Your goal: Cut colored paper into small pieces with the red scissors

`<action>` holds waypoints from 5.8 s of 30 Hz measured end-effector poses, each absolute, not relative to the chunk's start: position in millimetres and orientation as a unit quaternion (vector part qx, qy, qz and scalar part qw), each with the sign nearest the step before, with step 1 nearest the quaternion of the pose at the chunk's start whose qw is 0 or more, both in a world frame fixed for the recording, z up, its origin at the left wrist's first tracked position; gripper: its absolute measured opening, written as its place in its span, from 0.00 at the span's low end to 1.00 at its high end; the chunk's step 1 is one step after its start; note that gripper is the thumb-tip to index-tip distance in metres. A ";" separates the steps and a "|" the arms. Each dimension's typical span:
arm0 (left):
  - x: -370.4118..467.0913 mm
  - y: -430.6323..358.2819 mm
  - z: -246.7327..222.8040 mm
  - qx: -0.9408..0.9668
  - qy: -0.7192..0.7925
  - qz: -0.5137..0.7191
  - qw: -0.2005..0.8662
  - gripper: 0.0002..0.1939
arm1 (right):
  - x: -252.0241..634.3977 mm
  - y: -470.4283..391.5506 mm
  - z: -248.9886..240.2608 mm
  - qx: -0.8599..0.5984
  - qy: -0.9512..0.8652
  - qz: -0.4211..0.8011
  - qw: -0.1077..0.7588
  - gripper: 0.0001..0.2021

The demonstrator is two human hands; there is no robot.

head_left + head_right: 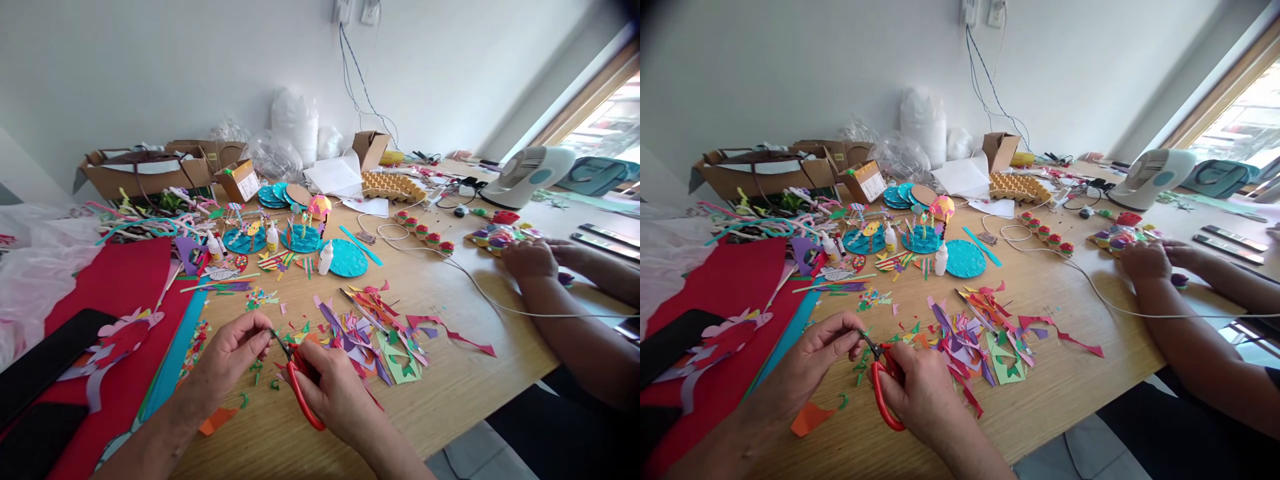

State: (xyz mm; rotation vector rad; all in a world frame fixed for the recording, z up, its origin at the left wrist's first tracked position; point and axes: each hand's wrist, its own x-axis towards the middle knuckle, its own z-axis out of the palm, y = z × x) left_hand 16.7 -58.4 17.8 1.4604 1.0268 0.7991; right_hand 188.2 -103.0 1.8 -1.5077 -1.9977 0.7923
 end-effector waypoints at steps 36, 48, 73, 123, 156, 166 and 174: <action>13.6 -60.4 25.5 0.602 0.466 0.332 0.556 0.05 | 190.3 -105.4 1.3 -0.564 -0.737 0.298 0.226 0.14; 14.3 -62.4 21.0 0.614 0.464 0.314 0.556 0.07 | 187.6 -106.3 0.8 -0.563 -0.737 0.302 0.219 0.11; 6.7 -57.6 19.5 0.642 0.470 0.269 0.543 0.08 | 191.0 -109.4 0.1 -0.554 -0.746 0.302 0.213 0.13; 38.5 8.9 -23.4 0.905 0.374 0.046 0.200 0.10 | 219.8 -109.1 0.9 -0.504 -0.825 0.254 0.031 0.08; 86.8 28.7 -35.1 0.941 0.281 -0.058 0.177 0.07 | 229.8 -117.4 -5.8 -0.484 -0.819 0.301 0.061 0.06; 84.8 27.7 -31.7 0.919 0.302 -0.015 0.252 0.06 | 233.2 -114.5 -7.5 -0.489 -0.796 0.340 0.107 0.07; 60.3 4.3 -4.1 0.839 0.375 0.099 0.382 0.13 | 237.6 -103.8 -18.4 -0.507 -0.599 0.512 0.349 0.15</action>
